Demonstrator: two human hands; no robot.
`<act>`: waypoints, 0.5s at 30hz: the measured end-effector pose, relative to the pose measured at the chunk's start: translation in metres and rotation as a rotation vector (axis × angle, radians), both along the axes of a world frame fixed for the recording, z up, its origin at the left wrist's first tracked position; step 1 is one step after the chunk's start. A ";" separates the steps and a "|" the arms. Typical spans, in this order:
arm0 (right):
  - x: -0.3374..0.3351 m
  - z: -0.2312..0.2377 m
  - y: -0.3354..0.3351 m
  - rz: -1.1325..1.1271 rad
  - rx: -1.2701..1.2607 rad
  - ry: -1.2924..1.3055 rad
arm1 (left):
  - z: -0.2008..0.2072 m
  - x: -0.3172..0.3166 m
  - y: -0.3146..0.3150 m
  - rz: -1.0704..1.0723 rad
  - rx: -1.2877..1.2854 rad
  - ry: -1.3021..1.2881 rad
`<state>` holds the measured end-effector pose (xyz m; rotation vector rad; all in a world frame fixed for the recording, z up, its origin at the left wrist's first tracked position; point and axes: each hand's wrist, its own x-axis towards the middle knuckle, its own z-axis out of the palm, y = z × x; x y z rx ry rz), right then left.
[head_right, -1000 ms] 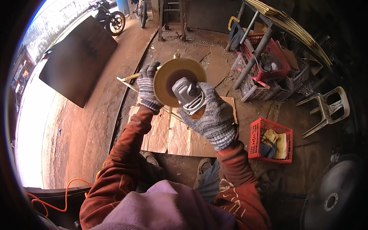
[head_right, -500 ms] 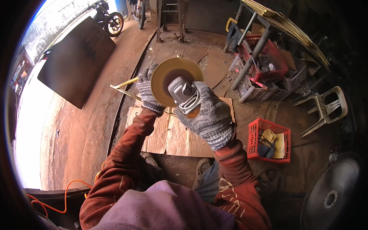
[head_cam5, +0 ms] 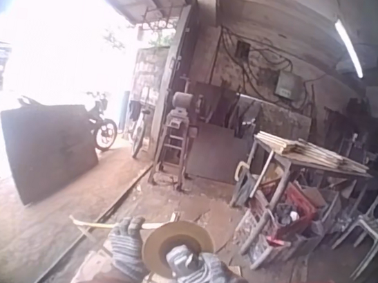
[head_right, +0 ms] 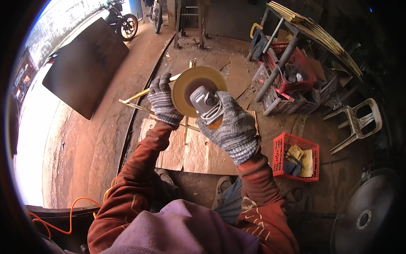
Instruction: The person uses an angle grinder to smooth and shape the edges of metal tubing, holding the grinder with both hands while rotating the tubing to access different sides.
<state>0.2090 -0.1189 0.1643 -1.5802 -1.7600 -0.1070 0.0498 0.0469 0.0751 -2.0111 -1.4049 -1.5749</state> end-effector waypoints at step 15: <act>-0.005 0.007 -0.002 -0.024 0.029 -0.018 | 0.002 -0.003 -0.007 -0.066 -0.021 0.004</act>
